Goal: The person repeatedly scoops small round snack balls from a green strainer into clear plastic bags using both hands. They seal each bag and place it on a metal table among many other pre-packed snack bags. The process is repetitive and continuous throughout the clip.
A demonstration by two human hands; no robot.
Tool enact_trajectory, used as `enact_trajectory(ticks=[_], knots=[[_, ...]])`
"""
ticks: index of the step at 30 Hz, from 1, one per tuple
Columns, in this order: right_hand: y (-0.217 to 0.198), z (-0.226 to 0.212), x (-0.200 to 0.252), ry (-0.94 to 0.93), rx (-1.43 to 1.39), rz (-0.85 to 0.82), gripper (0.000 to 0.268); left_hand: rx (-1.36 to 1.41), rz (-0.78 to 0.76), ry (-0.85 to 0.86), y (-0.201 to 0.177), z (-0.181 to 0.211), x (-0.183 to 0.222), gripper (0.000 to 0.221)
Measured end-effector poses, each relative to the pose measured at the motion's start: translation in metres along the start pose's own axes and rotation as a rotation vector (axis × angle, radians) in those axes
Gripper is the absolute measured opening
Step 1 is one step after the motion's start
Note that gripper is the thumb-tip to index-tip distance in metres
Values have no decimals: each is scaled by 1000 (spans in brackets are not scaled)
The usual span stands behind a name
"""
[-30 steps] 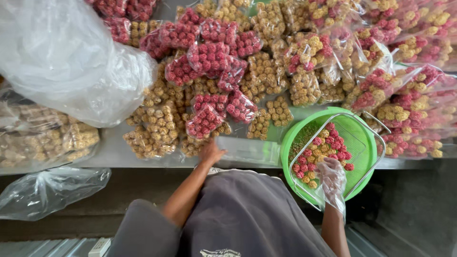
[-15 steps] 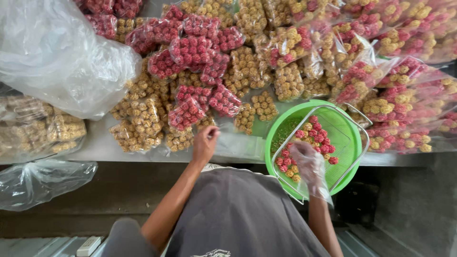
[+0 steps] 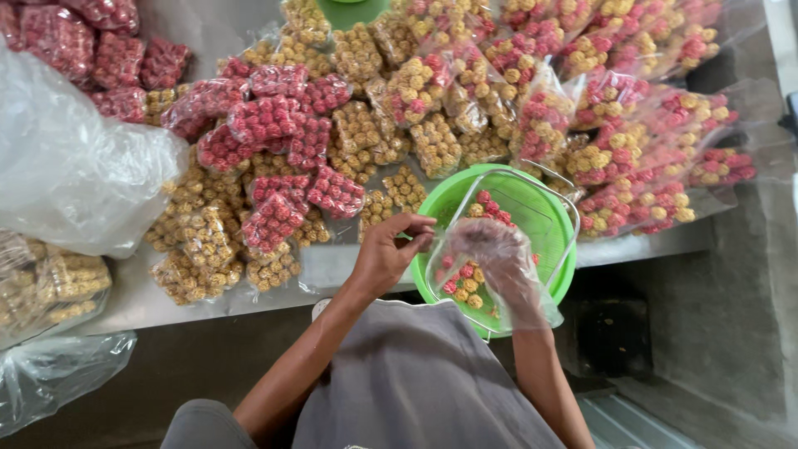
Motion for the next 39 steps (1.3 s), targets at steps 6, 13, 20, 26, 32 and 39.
enact_trajectory(ticks=[6,13,20,26,32,39], knots=[[-37,-23,35,47,670,352,49,45,-144,-73,42,18,2,27],[-71,-3,62,-167,-316,279,54,-88,-177,-29,64,37,4,24],[-82,-4,63,-195,-6,252,42,-247,-181,102,78,52,9,22],[-47,-31,41,-290,-310,96,50,16,-435,-123,97,13,-1,23],[-22,-50,49,-220,405,504,31,-450,-246,78,115,30,-3,41],[-67,-13,51,61,548,606,16,-255,-89,34,111,43,-12,36]])
Point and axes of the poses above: each hand's wrist, its own x-axis away from the middle knuckle, its own y-axis out of the palm, z = x × y, the point moved 7 cm from there along -x, towards the middle knuckle, and after that the axes turned 9 degrees about -x, right-handed, at the moved point
